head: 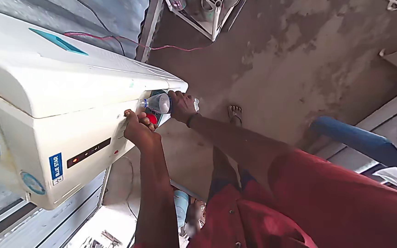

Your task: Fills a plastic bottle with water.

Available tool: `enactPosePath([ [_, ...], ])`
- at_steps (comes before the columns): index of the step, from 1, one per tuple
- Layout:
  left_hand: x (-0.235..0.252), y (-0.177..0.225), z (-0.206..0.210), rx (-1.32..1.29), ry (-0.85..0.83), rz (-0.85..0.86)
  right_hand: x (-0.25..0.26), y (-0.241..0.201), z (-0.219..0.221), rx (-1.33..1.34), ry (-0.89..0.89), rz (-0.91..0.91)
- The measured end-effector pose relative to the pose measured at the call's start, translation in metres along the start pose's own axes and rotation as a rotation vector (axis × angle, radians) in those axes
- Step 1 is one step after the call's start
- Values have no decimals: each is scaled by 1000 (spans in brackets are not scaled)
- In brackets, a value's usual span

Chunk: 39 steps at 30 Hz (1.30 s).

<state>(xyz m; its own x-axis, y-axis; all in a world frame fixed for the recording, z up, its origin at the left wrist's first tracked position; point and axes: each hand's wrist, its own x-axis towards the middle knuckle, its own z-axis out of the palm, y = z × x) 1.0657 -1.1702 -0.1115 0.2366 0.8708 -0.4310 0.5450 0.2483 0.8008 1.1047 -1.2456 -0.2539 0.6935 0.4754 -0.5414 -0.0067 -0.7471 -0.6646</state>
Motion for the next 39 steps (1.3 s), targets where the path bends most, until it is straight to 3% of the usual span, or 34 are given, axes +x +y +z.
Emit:
enactPosePath([
  [39,4,1,-1,-58,-43,-10,10,-7,-7,0,72,-88],
])
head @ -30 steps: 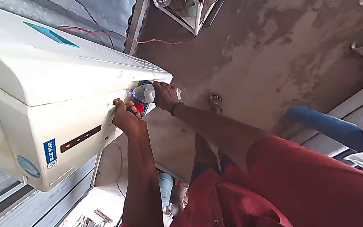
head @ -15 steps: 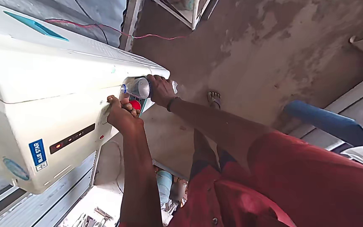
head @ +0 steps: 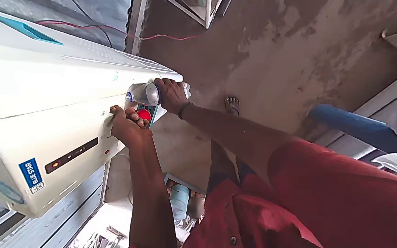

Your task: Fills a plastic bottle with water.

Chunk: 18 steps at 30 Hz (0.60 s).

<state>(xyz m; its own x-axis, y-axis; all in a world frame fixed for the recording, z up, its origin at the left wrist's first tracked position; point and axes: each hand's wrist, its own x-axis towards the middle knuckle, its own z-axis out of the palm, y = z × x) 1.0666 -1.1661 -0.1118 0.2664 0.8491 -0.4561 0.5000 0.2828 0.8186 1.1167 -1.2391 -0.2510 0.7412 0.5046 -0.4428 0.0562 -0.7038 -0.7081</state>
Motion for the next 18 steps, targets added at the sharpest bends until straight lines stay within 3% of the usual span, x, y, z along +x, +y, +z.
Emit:
enactPosePath([
  [18,-5,3,2,2,21,-25,0,6,3,18,11,-7],
])
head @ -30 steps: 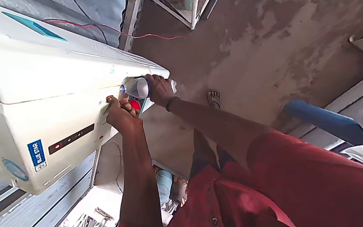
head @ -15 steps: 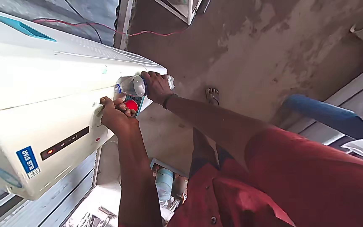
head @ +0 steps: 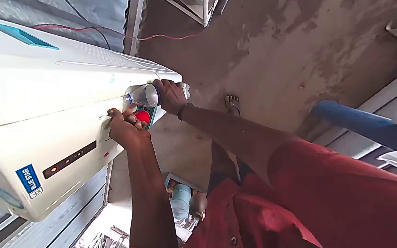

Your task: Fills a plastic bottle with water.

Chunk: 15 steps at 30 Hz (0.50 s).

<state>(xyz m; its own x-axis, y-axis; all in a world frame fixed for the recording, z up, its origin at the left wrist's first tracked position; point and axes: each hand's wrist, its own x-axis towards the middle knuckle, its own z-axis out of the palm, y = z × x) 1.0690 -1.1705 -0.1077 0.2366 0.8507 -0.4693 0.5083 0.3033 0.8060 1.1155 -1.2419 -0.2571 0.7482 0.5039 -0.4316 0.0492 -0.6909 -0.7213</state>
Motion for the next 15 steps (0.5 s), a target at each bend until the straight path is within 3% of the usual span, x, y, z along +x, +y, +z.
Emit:
enactPosePath([
  [15,4,-1,0,6,7,17,3,-1,3,-31,4,10],
])
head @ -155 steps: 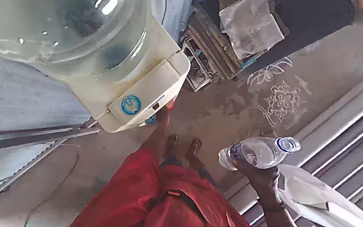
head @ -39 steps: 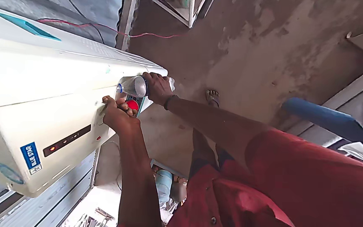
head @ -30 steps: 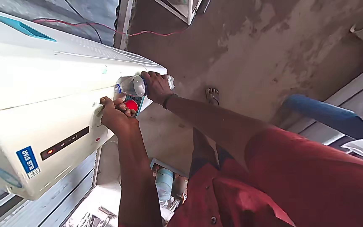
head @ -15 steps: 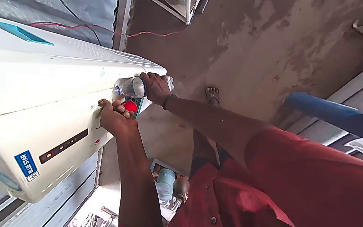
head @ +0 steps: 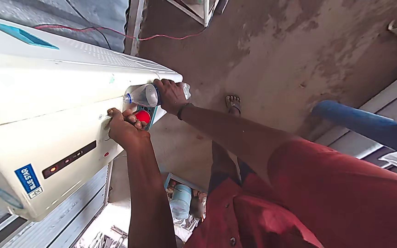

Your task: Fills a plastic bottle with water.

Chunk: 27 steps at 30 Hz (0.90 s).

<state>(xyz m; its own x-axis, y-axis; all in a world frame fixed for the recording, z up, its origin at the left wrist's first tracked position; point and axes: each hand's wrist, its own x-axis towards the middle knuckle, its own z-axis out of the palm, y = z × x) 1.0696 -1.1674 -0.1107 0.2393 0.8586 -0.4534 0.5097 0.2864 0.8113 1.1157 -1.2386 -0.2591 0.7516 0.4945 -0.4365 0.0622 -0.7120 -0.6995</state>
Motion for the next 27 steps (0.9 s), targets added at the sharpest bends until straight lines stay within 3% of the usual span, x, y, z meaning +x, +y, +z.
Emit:
enactPosePath([
  [27,-2,0,1,-47,2,13,-2,-3,-5,12,-24,16],
])
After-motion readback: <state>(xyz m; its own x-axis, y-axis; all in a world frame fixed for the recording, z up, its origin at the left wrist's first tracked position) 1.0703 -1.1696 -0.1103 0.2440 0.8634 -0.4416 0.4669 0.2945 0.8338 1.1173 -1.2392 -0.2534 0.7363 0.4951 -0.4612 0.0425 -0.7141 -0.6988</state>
